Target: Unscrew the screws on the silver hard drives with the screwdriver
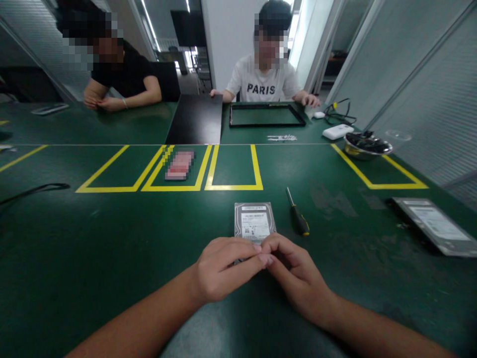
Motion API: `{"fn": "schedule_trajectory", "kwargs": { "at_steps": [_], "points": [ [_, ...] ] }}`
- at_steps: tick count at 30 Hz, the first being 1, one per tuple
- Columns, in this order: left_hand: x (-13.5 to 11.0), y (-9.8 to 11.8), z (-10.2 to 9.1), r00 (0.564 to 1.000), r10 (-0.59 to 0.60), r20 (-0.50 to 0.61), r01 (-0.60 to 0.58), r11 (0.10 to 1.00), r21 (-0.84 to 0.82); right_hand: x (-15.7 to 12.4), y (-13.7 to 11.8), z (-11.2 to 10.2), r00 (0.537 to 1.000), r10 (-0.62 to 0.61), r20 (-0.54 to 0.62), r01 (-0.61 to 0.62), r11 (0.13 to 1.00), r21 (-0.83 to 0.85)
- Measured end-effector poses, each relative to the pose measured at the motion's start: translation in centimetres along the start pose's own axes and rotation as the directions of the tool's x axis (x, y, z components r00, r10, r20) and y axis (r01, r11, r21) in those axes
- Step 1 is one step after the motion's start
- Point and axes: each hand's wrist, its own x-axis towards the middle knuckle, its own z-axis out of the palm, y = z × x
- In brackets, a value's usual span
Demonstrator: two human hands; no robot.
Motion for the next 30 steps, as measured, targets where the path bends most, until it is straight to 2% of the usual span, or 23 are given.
{"fn": "schedule_trajectory", "kwargs": {
  "at_steps": [4,8,12,17,19,20,22,24,27,30],
  "points": [
    [-0.1,-0.1,-0.2,1.000,0.010,0.005,-0.010,1.000,0.017,-0.2,0.0,0.0,0.999,0.041,0.000,-0.041,0.998,0.051],
    [0.0,-0.7,-0.5,1.000,0.019,-0.014,-0.017,0.994,0.106,-0.4,0.3,0.0,1.000,-0.006,0.019,0.004,0.998,0.069],
    [-0.1,-1.1,-0.6,0.999,-0.047,-0.012,0.049,0.986,0.160,-0.9,0.5,0.4,0.992,-0.111,0.059,0.110,0.994,0.015],
    [-0.1,-1.0,-0.3,0.991,-0.127,-0.031,0.129,0.988,0.083,-1.3,0.6,0.4,0.960,-0.267,0.086,0.278,0.947,-0.162],
    [-0.1,-1.0,-0.2,0.984,-0.170,-0.051,0.173,0.983,0.061,-1.2,0.9,0.3,0.941,-0.325,0.091,0.337,0.881,-0.332],
    [0.0,-1.0,-0.1,0.977,-0.207,-0.053,0.210,0.976,0.054,-1.1,1.1,0.2,0.925,-0.363,0.111,0.372,0.811,-0.452],
    [0.0,-1.0,-0.1,0.953,-0.298,-0.060,0.301,0.953,0.040,-0.8,1.4,0.1,0.890,-0.413,0.194,0.428,0.608,-0.669],
    [-0.1,-1.1,0.0,0.918,-0.390,-0.067,0.392,0.920,0.017,-0.5,1.6,0.0,0.873,-0.404,0.275,0.450,0.445,-0.774],
    [-0.3,-1.4,0.2,0.854,-0.515,-0.075,0.513,0.857,-0.049,-0.2,2.0,-0.1,0.883,-0.339,0.324,0.440,0.365,-0.820],
    [-0.7,-1.7,0.5,0.766,-0.640,-0.062,0.629,0.765,-0.140,0.0,2.6,-0.1,0.884,-0.333,0.328,0.431,0.309,-0.848]
  ]
}}
